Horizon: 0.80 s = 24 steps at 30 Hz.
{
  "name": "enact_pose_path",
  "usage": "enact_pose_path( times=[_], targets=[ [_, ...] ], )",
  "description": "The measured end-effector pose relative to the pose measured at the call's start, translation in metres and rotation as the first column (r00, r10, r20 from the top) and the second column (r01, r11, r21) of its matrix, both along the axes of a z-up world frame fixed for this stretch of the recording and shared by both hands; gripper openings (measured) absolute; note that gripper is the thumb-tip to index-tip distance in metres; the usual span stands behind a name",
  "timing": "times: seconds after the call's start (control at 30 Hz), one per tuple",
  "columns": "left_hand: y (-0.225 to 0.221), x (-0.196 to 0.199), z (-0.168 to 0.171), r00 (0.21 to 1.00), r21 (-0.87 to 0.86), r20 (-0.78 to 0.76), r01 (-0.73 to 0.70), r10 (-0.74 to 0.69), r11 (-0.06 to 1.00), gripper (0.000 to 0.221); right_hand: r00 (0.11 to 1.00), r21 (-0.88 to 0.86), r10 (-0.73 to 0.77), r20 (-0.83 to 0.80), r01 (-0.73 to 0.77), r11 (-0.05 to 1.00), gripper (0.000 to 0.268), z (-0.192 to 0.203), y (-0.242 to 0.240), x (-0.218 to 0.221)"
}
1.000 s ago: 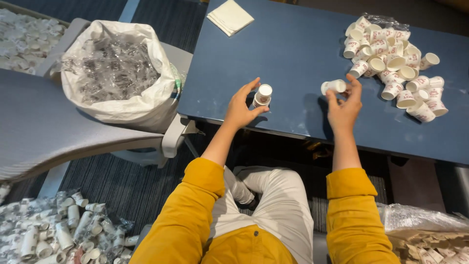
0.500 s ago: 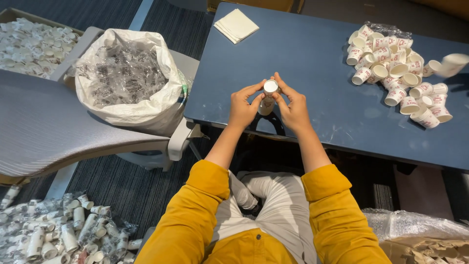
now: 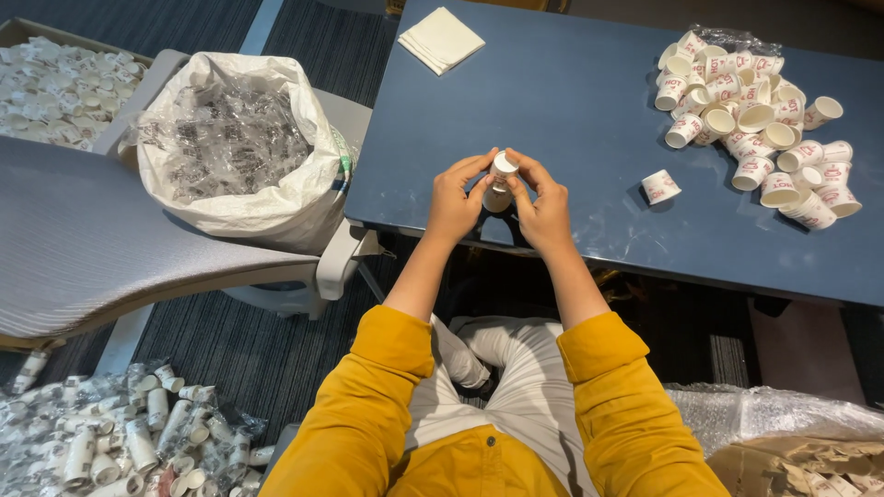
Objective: Unpacking, sorting, and packaging stacks of small paper cups.
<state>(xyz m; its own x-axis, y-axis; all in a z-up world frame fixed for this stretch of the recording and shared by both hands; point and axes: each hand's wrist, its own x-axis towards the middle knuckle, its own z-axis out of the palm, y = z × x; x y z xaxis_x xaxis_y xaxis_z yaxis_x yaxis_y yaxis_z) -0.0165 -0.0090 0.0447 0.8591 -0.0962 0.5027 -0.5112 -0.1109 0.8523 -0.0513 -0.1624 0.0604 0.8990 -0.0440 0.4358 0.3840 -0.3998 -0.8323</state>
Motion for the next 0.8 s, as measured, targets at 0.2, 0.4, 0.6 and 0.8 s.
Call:
enact_pose_path(
  times=[0.2,0.4,0.6,0.8],
  targets=[
    [0.003,0.008,-0.036,0.998,0.049,-0.056,0.017,-0.014,0.999,0.034,1.0,-0.015,0.02,-0.017,-0.02,1.0,0.035,-0.022,-0.003,0.001],
    [0.011,0.004,-0.035,0.997,0.037,-0.052,0.052,-0.05,0.998,0.043,0.991,-0.117,-0.07,0.113,0.083,0.99,0.043,-0.003,-0.016,-0.008],
    [0.004,-0.003,-0.03,0.991,0.152,-0.074,0.121,-0.111,0.981,0.074,0.809,-0.347,-0.545,0.222,0.588,0.731,0.045,0.004,-0.074,-0.015],
    [-0.003,-0.004,-0.025,0.976,0.318,-0.213,0.036,0.035,0.947,0.076,0.802,-0.347,-0.582,-0.133,0.512,0.786,0.045,-0.01,-0.084,-0.008]
  ],
)
